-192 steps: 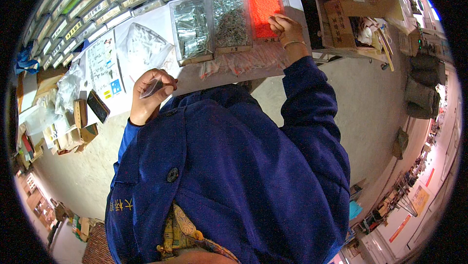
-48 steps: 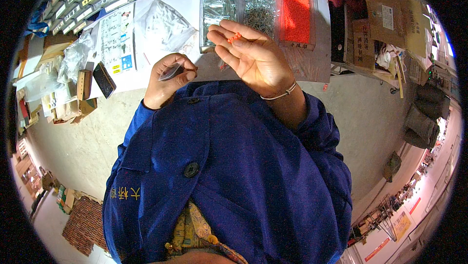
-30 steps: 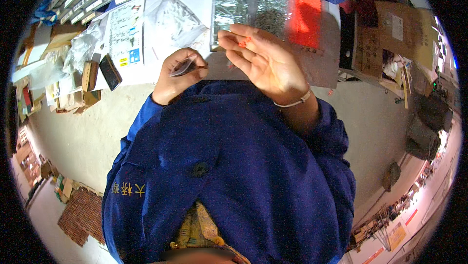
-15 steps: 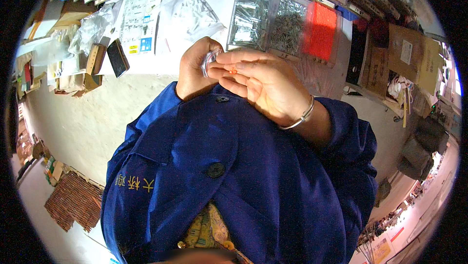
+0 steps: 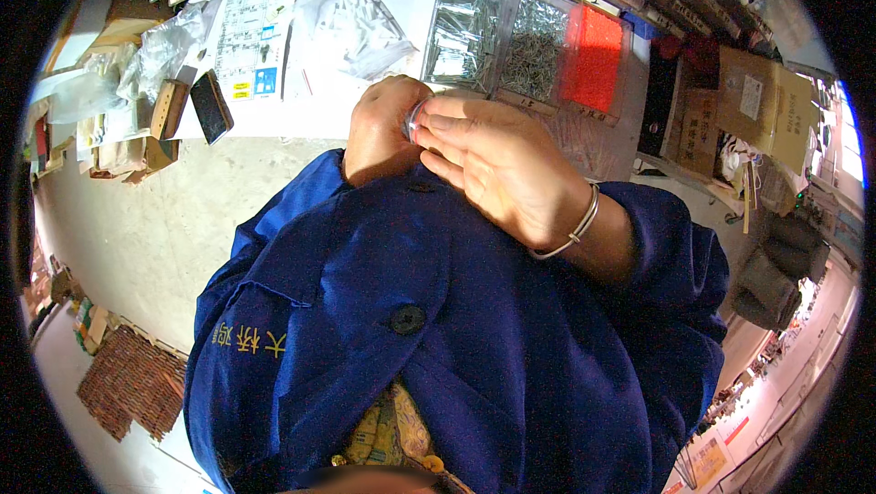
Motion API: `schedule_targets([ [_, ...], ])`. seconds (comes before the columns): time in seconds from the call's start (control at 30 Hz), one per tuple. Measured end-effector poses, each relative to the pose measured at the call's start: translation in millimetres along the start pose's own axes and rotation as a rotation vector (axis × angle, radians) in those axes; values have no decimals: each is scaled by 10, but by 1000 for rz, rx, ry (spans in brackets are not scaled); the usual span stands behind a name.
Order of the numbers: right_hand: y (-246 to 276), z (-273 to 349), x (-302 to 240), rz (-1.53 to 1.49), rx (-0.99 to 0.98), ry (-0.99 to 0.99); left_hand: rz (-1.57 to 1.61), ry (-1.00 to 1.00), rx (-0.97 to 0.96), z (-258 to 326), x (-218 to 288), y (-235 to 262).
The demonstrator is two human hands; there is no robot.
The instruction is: The person repeatedly picks small metal fasteners from labeled bins and places them into small clear plastic bags. They seal each bag and set it aside on the counter. The person also handles a red foam block and a printed instruction sheet during the process.
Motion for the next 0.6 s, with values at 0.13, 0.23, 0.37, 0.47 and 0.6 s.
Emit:
schedule_targets([
  [0.13, -130, 50, -31, 74, 41, -18, 10, 11, 23, 16, -1, 1],
  [0.23, -241, 90, -68, 164, 45, -18, 100, 141, 13, 71, -52, -19],
  [0.37, -315, 114, -80, 198, 69, -7, 365, 357, -45, 198, -134, -143],
  [0.47, -313, 194, -164, 289, 60, 55, 639, 496, -48, 266, -193, -239],
  [0.6, -227, 253, -504, 847, 110, 411, 1094, 488, -85, 234, -136, -275],
])
Point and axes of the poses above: each hand's wrist, its own z-axis away from the middle knuckle, its own y-axis out of the back of the hand, x = y × z, the point moved 7 cm from there along -z, towards the middle knuckle, and after that the axes turned 11 degrees about -y, right-handed, at the moved point
